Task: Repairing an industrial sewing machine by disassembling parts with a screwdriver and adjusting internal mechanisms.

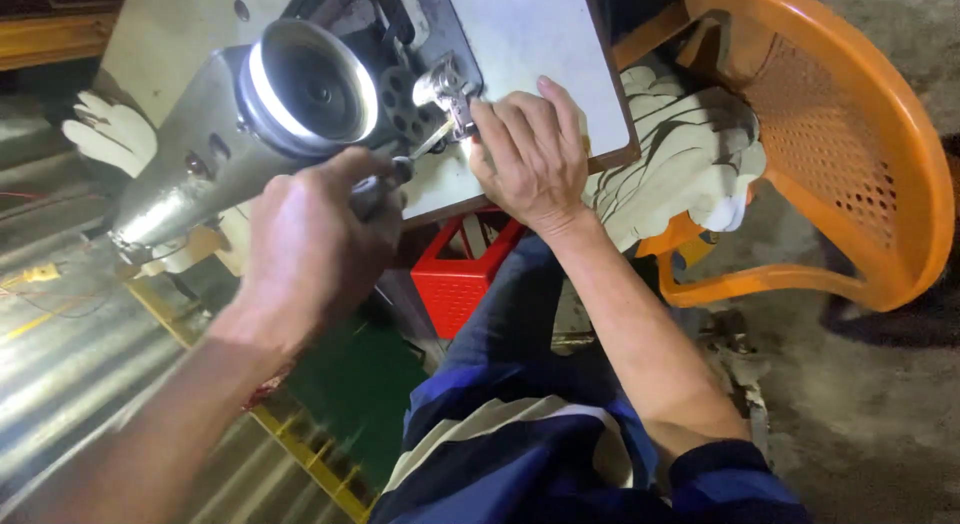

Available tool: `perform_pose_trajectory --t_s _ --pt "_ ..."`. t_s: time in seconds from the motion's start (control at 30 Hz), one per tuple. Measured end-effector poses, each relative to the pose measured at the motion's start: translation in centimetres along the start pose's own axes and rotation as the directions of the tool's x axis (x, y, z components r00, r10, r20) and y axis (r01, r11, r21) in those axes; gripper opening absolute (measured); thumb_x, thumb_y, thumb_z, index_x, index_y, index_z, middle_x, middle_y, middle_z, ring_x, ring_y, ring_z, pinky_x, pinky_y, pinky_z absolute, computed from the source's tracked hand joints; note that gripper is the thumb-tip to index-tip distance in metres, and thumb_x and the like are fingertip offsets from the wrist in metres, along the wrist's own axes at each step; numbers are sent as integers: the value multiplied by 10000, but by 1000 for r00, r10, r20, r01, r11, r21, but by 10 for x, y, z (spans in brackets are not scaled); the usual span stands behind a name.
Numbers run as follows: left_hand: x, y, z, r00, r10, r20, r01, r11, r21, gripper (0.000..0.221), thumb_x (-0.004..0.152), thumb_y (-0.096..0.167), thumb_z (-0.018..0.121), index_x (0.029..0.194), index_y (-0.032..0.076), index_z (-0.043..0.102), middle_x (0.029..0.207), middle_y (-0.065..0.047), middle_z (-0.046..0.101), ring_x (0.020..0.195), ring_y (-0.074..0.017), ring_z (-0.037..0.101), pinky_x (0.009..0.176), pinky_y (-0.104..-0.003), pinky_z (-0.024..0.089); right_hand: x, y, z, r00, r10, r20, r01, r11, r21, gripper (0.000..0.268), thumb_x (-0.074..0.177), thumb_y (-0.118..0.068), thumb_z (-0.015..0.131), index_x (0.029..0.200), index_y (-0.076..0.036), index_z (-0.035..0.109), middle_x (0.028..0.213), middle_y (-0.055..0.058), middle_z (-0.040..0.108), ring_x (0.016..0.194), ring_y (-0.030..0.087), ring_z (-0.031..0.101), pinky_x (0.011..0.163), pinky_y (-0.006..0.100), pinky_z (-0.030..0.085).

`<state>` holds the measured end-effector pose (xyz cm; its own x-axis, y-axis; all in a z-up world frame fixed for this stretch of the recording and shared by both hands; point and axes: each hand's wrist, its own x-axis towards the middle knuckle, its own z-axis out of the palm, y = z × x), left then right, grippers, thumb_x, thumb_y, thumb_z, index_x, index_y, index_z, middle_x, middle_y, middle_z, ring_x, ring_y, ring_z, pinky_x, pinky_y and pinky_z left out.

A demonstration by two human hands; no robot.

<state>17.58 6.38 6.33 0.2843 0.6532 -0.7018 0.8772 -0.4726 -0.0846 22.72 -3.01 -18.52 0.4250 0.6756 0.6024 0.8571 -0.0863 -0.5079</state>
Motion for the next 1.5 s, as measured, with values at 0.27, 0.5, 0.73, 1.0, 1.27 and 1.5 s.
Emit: perform_pose_trajectory --t_s 0.27,0.5,0.73,1.0,1.27,1.5 --pt "-9 -25 34 984 -99 -151 28 909 -415 244 968 196 668 1148 51 747 1149 -118 776 1034 -237 740 908 -368 602 -20 -16 -7 958 204 199 -248 941 231 613 907 -258 850 1394 -77 526 1305 143 670 1257 296 564 1186 529 375" --pt "-16 -36 43 953 64 -296 -117 979 -168 503 1074 630 496 1094 127 493 959 -79 557 742 -189 541 630 -363 516 5 -129 -71 519 390 761 -825 -5 566 614 1012 -587 447 1330 -87 608 1308 148 692 1219 257 632 1006 392 498" --pt "-34 -62 40 815 552 -179 -335 699 631 378 1115 309 513 1352 14 519 1007 -107 532 630 -140 599 399 -278 580 19 -146 -36 490 189 851 -15 -974 224 310 1144 -266 476 1284 -38 632 1197 107 697 1201 169 633 1081 284 505" --pt "12 -81 27 666 746 19 -515 441 735 201 854 63 541 956 -78 641 707 -49 439 419 -247 577 398 -454 528 33 -160 -28 581 184 793 185 -978 92 318 1201 -292 452 1352 -74 628 1338 174 679 1279 296 644 1159 449 447" --pt "21 -79 21 773 635 8 -469 563 680 277 889 82 514 1083 31 705 751 -112 663 584 -326 731 496 -501 563 68 -150 -43 237 123 964 22 -992 121 383 1139 -442 518 1365 -156 637 1407 119 629 1281 280 610 1169 482 377" --pt "15 -16 24 996 80 -28 -62 913 404 261 841 284 638 735 83 765 584 -132 672 606 -375 736 529 -505 590 101 -122 -69 -49 223 974 -288 -936 200 674 962 -488 616 1532 -150 494 1448 160 575 1262 269 593 1183 522 365"
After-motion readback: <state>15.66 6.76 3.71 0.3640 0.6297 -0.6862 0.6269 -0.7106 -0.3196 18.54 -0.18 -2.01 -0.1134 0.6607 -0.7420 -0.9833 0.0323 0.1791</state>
